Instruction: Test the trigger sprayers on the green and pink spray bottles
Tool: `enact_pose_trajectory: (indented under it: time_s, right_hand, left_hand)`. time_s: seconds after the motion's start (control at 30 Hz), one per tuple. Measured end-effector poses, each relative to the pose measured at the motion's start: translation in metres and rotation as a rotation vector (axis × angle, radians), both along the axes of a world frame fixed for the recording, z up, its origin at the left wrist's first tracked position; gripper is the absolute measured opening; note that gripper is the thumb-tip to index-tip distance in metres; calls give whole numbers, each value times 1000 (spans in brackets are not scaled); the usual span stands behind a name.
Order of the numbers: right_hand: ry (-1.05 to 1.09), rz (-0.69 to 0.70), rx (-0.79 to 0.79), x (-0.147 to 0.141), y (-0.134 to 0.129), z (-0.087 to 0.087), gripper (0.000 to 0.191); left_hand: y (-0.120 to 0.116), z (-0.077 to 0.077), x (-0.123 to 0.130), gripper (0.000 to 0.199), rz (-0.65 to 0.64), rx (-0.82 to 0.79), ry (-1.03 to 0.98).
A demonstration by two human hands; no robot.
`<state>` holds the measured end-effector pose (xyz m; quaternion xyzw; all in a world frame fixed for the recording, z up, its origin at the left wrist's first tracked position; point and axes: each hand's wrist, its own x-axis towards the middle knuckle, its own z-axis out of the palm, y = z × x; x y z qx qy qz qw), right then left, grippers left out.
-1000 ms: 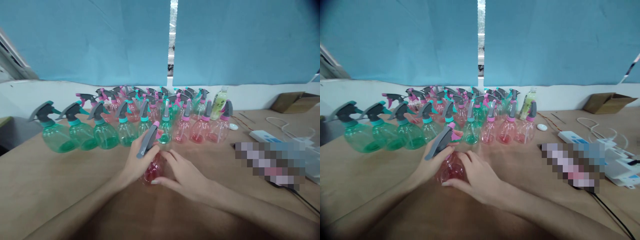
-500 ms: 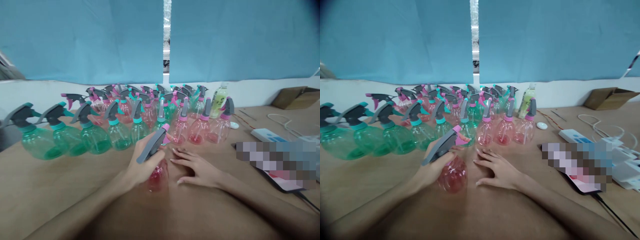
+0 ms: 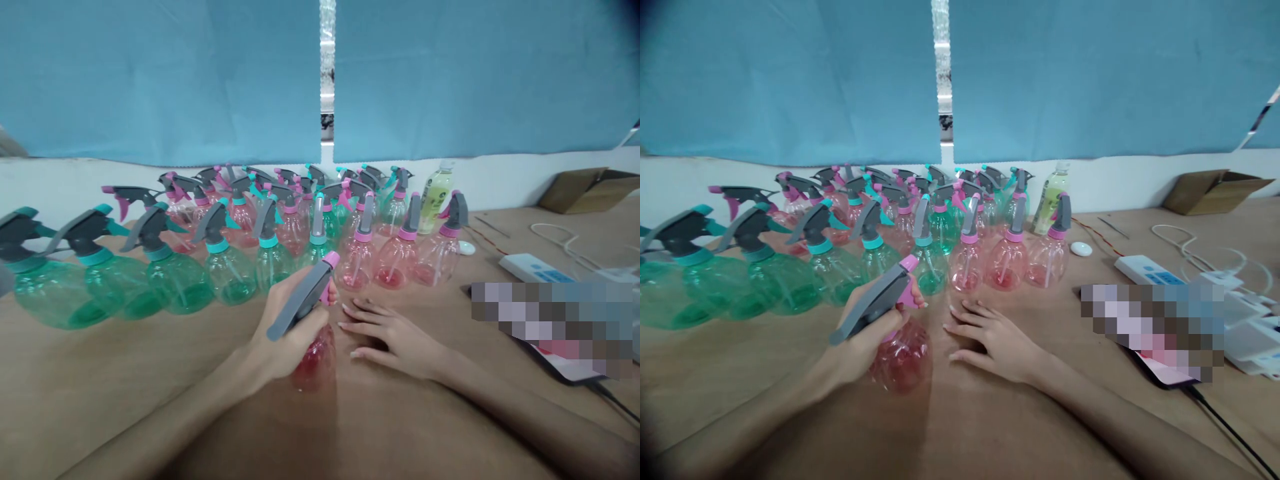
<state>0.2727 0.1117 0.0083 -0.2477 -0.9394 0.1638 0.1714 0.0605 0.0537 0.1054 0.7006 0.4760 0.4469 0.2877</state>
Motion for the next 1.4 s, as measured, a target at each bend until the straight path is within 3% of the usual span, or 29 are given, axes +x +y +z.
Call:
enact_pose_trajectory:
  time_s: [0.3, 0.57, 0.73, 1.0, 1.4]
  right_hand:
    - [-29, -73, 70, 0, 1, -7, 46]
    - [-4, -60, 62, 1, 3, -10, 38]
    - [11, -64, 58, 1, 4, -11, 36]
    - [21, -63, 31, 2, 4, -9, 36]
    - [22, -65, 26, 1, 4, -10, 37]
  left_hand:
    - [0, -8, 0, 9, 68, -4, 41]
    - [1, -4, 3, 7, 119, -12, 28]
    - [1, -5, 1, 13, 110, -38, 13]
    - [1, -11, -2, 6, 105, -68, 26]
    - [0, -3, 3, 12, 120, -48, 43]
